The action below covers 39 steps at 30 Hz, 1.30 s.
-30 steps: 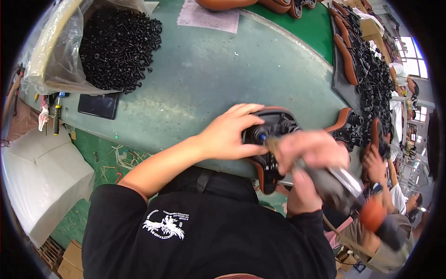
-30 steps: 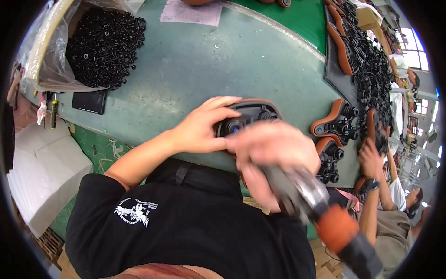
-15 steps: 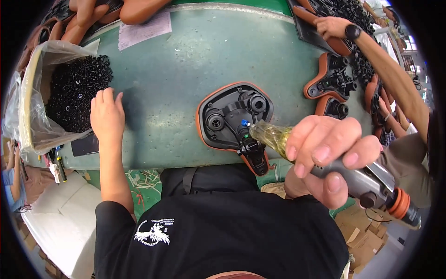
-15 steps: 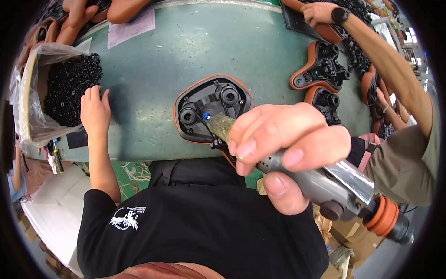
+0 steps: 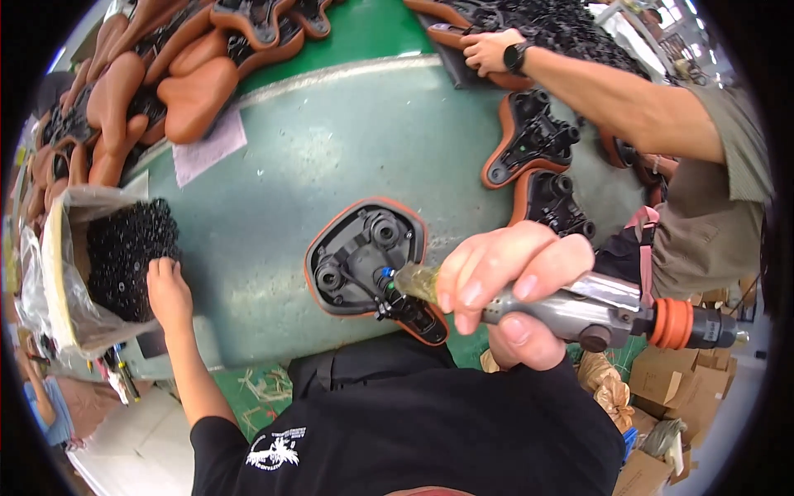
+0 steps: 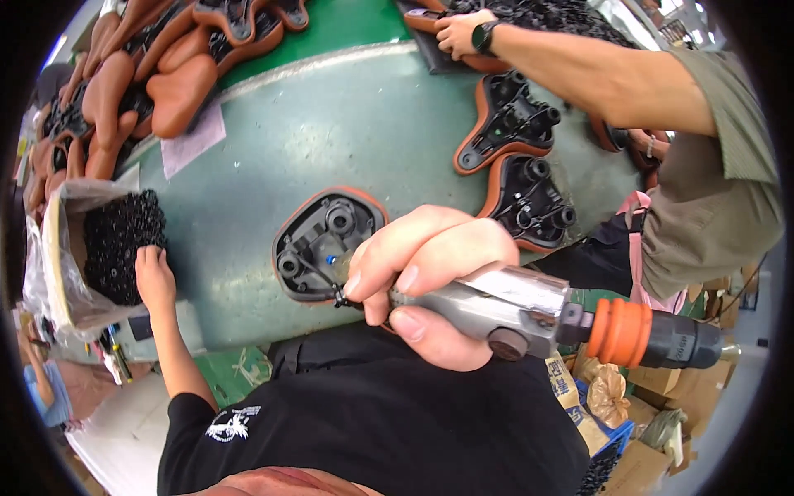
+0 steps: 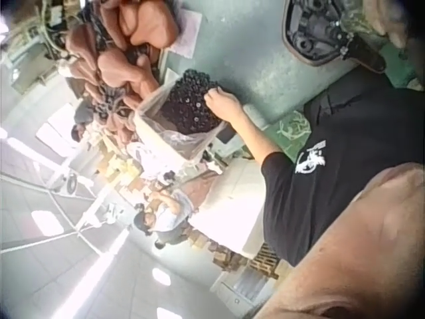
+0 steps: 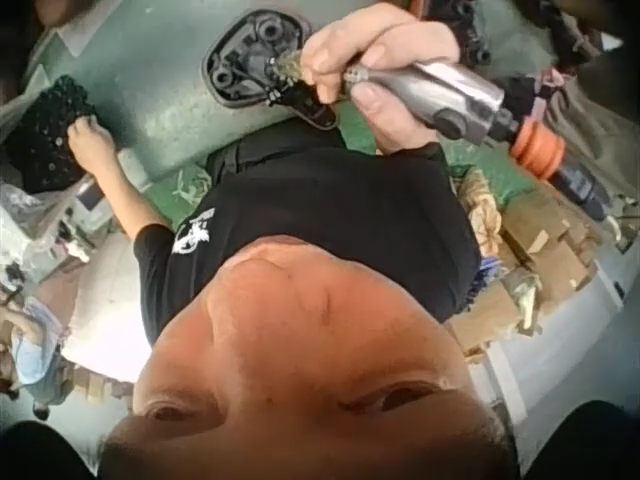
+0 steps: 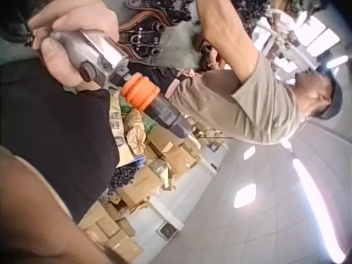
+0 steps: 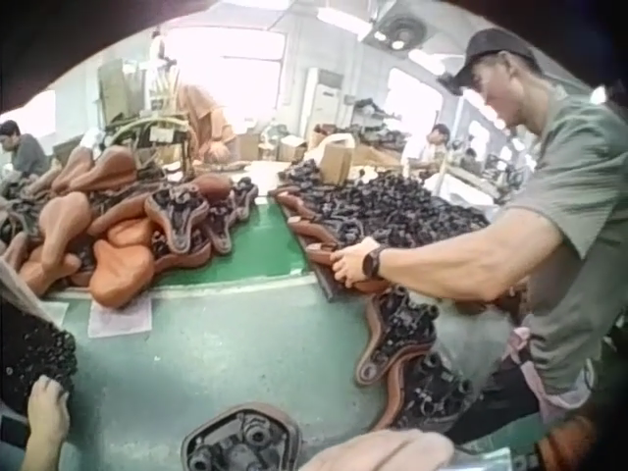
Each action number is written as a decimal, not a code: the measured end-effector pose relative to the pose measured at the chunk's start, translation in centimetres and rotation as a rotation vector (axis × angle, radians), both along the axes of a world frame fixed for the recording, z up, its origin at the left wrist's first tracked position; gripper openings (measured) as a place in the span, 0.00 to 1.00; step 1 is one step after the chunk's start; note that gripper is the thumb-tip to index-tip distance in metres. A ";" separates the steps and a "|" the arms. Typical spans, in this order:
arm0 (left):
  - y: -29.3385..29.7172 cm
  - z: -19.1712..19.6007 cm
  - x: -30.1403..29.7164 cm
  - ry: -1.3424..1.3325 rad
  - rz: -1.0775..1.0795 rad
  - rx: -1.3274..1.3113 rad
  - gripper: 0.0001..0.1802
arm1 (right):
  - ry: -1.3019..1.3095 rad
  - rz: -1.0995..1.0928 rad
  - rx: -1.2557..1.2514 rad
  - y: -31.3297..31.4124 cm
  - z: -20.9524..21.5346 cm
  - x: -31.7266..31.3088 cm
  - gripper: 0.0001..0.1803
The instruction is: Assembling bicycle seats by attaching metal mounting brackets to the underside of saddles using a pneumatic screwdriver.
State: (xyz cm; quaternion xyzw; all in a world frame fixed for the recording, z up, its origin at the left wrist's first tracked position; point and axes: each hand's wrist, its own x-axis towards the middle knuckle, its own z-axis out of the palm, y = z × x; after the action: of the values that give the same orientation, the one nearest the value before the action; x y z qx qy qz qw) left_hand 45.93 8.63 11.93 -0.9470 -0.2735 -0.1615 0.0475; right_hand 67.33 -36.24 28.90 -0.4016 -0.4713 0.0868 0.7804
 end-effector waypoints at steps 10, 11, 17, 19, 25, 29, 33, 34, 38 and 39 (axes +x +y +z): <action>-19.7 6.3 7.5 -0.662 -0.664 -2.045 0.07 | -0.091 0.131 0.175 1.6 1.3 0.1 0.17; -21.3 6.7 7.6 -0.660 -0.674 -2.184 0.08 | -0.109 0.160 0.133 1.6 1.8 -0.1 0.16; -24.4 5.8 8.9 -0.683 -0.862 -2.260 0.09 | -0.128 0.129 0.104 0.8 1.8 -1.0 0.16; -24.1 5.7 8.8 -0.649 -0.876 -2.170 0.09 | -0.103 0.099 0.104 0.7 1.3 -1.3 0.17; -23.4 5.9 9.5 -0.599 -0.886 -1.987 0.09 | -0.099 0.125 0.093 1.0 0.5 -0.7 0.20; -22.6 6.6 9.8 -0.355 -0.740 -2.109 0.11 | -0.260 0.262 0.162 2.0 -0.2 1.3 0.24; -19.8 8.6 14.4 -0.258 -1.240 -0.917 0.32 | -0.196 0.227 -0.012 -1.4 0.0 0.5 0.24; -19.0 8.7 15.6 -0.214 -1.174 -0.811 0.37 | -0.197 0.091 -0.030 -1.7 0.3 0.2 0.23; -17.4 7.5 18.5 0.022 -1.117 -0.740 0.40 | -0.268 -0.091 -0.244 -2.3 0.8 0.8 0.20; -17.8 7.4 19.6 0.027 -1.134 -0.743 0.40 | -0.310 -0.112 -0.272 -2.4 0.8 1.0 0.19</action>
State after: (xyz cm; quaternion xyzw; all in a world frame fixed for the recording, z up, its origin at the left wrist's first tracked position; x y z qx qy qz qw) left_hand 65.52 -9.18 19.29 -0.8993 0.2288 -0.0450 -0.3700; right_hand 68.33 -38.67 29.66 -0.5374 -0.5466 0.0434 0.6408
